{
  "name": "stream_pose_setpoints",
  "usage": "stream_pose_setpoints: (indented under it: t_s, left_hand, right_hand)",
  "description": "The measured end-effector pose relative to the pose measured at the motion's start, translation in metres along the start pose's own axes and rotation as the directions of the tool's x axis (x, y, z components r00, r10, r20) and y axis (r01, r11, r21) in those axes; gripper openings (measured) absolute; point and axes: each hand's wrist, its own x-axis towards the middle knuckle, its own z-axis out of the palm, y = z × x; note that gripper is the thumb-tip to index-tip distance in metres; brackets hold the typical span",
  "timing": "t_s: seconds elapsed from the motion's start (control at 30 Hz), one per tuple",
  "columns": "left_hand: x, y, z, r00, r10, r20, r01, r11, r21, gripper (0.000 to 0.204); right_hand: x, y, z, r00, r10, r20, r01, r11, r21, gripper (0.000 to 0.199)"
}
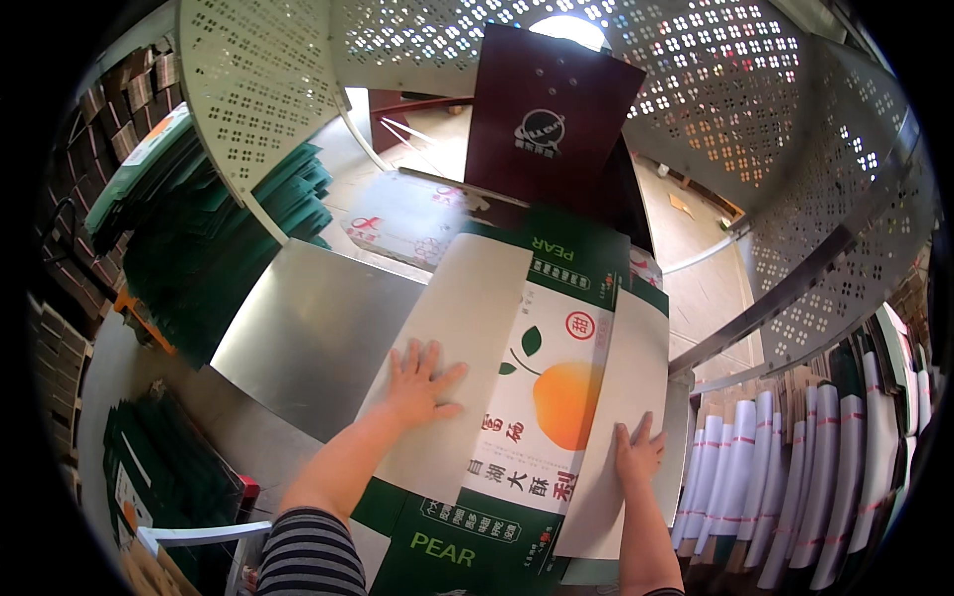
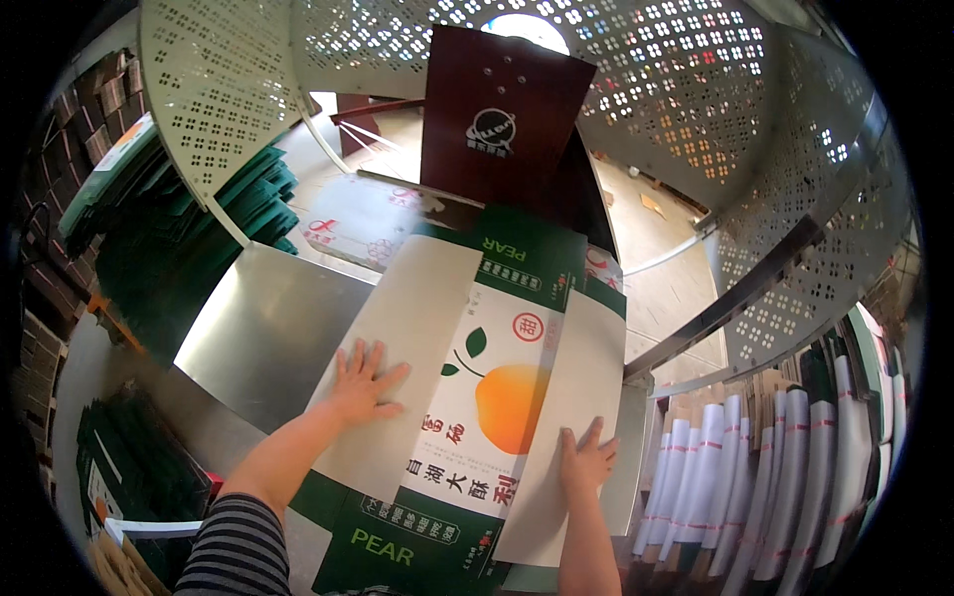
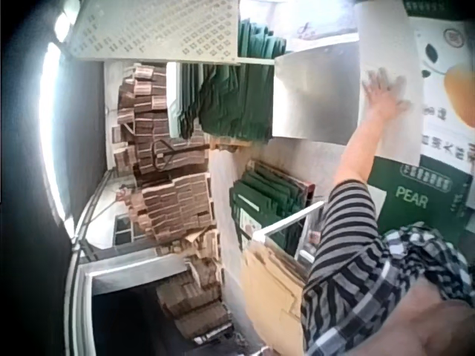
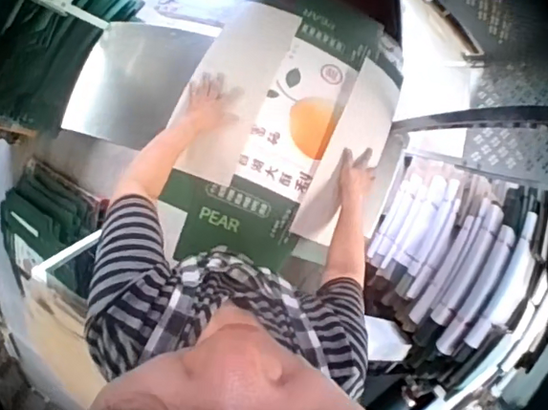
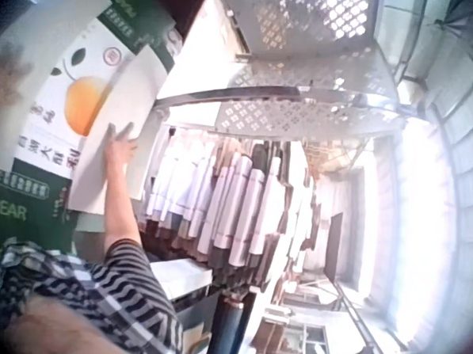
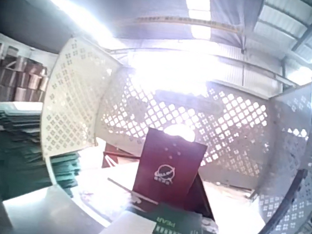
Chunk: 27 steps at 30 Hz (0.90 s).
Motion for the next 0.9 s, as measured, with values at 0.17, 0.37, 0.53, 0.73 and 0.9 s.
stream_pose_setpoints:
  t_s: [0.17,0.37,0.53,0.73,0.9]
  left_hand:
    - [-0.003,0.006,0.003,1.000,-0.008,-0.003,0.008,1.000,0.004,0.060]
    - [-0.001,0.009,0.000,1.000,-0.011,-0.001,0.011,1.000,0.004,0.059]
    - [0.001,0.010,-0.003,1.000,0.011,0.009,-0.011,1.000,-0.025,0.060]
    - [-0.005,0.006,-0.004,1.000,0.004,-0.004,-0.004,1.000,-0.004,0.061]
    - [0.000,0.010,-0.008,1.000,0.012,0.014,-0.012,1.000,-0.029,0.061]
  right_hand:
    - [0.013,-0.016,-0.001,0.995,0.097,-0.012,-0.097,0.994,-0.039,0.059]
    - [0.014,-0.012,0.009,0.999,-0.008,-0.045,0.006,0.999,-0.054,0.060]
    - [0.013,-0.011,0.008,0.999,0.009,-0.050,-0.011,0.999,-0.042,0.061]
    - [0.011,-0.017,0.010,0.998,-0.019,-0.058,0.020,1.000,0.022,0.062]
    - [0.009,-0.014,0.008,0.999,-0.009,-0.054,0.010,1.000,0.020,0.062]
